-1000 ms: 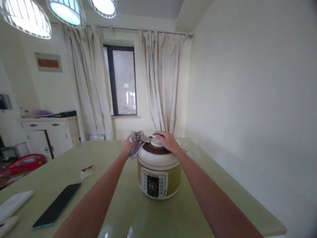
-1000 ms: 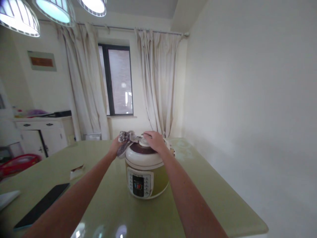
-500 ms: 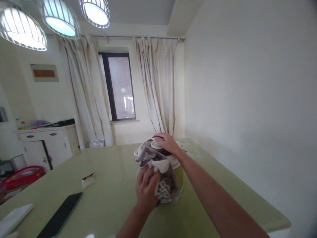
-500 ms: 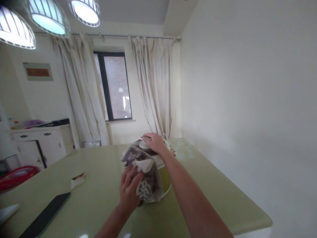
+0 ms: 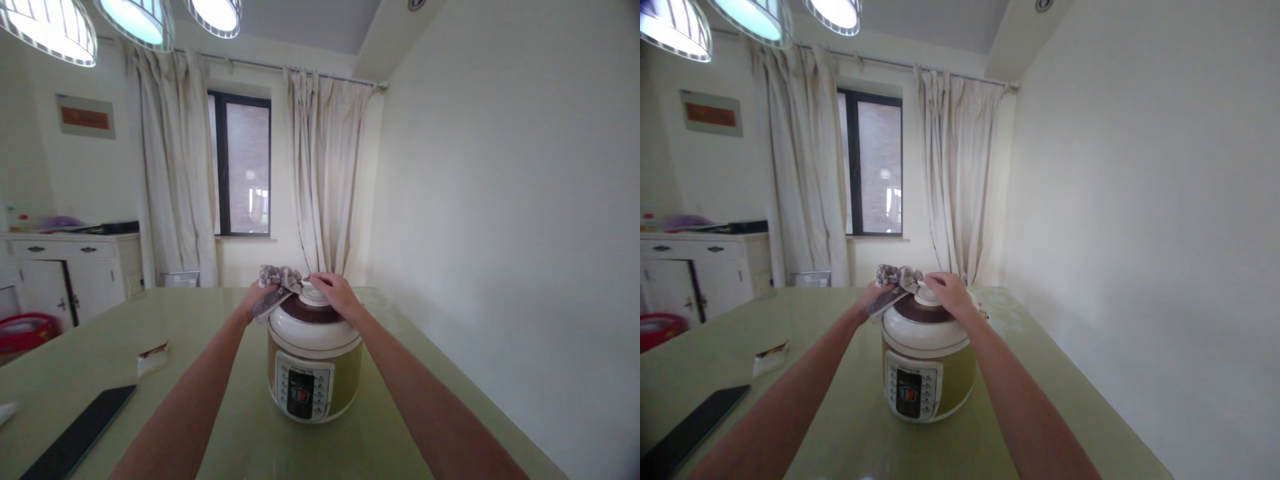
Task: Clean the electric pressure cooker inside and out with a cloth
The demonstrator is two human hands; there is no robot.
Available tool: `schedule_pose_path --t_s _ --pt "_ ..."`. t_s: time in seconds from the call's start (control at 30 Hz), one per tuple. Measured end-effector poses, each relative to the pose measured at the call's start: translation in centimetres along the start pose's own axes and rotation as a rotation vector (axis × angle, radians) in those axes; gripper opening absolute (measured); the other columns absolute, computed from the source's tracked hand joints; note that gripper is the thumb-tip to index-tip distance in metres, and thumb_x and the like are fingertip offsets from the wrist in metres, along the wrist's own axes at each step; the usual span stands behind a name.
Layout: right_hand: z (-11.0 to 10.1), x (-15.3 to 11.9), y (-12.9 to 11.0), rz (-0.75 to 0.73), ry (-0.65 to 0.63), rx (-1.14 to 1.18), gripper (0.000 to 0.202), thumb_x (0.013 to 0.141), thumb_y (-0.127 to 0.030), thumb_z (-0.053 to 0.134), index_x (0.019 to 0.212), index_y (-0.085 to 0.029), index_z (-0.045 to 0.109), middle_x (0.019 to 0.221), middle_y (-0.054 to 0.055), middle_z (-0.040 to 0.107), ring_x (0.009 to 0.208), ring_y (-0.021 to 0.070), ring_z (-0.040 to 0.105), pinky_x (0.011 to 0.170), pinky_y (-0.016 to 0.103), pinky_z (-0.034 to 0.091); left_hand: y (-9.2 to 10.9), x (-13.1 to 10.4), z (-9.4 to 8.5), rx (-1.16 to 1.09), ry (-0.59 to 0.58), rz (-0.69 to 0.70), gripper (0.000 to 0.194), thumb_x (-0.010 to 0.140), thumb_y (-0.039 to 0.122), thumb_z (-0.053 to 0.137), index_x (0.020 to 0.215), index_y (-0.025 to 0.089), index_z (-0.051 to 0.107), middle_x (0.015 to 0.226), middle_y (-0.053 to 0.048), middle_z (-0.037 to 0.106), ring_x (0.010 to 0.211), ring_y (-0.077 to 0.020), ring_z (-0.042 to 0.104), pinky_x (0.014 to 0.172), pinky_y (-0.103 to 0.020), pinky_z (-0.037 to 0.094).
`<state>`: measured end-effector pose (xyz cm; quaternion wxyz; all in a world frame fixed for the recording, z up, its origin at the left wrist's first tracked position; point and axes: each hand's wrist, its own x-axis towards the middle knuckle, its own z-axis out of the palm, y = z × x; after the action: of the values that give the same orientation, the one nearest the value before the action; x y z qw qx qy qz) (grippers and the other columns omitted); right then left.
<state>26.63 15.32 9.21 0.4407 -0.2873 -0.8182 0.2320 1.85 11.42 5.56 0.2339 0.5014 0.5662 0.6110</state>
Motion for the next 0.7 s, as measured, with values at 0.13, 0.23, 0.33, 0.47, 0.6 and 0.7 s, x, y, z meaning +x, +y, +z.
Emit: schedule_pose_path --t_s 0.13,0.23,0.33,0.47,0.6,0.7 --pt "0.0 0.2 0.0 -0.085 0.002 -0.095 0.033 0.088 -0.048 0.075 0.111 -0.025 0.082 0.113 0.006 0.081 0.110 0.0254 0.072 0.102 0.036 0.051 -0.6 -0.5 -0.6 0.015 0.038 -0.010 0.049 0.061 0.054 0.078 0.092 0.018 0.069 0.088 -0.011 0.078 0.082 -0.0295 0.074 0.079 -0.042 0.059" --pt "-0.1 0.5 -0.1 -0.188 -0.051 -0.163 0.033 0.087 -0.043 0.078 0.114 -0.024 0.080 0.115 0.006 0.080 0.111 0.0255 0.070 0.103 0.037 0.048 0.0 -3.2 -1.4 0.135 0.119 0.046 0.036 0.067 0.045 0.075 0.093 0.021 0.070 0.096 -0.012 0.078 0.100 -0.0345 0.072 0.094 -0.049 0.056" --pt "-0.3 0.5 -0.1 -0.284 -0.141 -0.208 0.032 0.093 -0.039 0.071 0.119 -0.023 0.078 0.119 0.006 0.078 0.114 0.0244 0.068 0.105 0.037 0.045 0.7 -8.3 -0.7 0.354 0.169 0.266 0.034 0.076 0.038 0.069 0.107 0.022 0.072 0.110 -0.013 0.076 0.113 -0.0357 0.067 0.105 -0.052 0.050" --pt "-0.8 0.6 -0.9 -0.265 -0.193 -0.290 0.033 0.096 -0.037 0.064 0.123 -0.022 0.076 0.126 0.008 0.076 0.118 0.0235 0.067 0.105 0.035 0.046 1.5 -15.5 3.4 0.647 0.190 0.781 0.051 0.077 0.027 0.070 0.128 0.022 0.069 0.132 -0.015 0.069 0.129 -0.0371 0.057 0.115 -0.057 0.043" --pt "-0.5 1.5 -4.0 -0.070 -0.294 -0.547 0.038 0.100 -0.053 0.056 0.116 -0.025 0.075 0.113 0.008 0.079 0.107 0.0252 0.072 0.092 0.035 0.052 2.7 -16.9 5.9 0.765 0.023 1.148 0.047 0.079 0.021 0.069 0.126 0.029 0.070 0.131 -0.011 0.070 0.131 -0.0348 0.057 0.117 -0.058 0.040" --pt "1.0 2.5 -6.8 0.058 -0.287 -0.781 0.042 0.092 -0.047 0.069 0.125 -0.022 0.070 0.117 0.016 0.077 0.110 0.0327 0.072 0.090 0.043 0.054 3.3 -14.3 4.6 0.739 -0.128 1.167 0.044 0.083 0.024 0.065 0.126 0.027 0.070 0.128 -0.011 0.072 0.125 -0.0307 0.062 0.113 -0.052 0.046"
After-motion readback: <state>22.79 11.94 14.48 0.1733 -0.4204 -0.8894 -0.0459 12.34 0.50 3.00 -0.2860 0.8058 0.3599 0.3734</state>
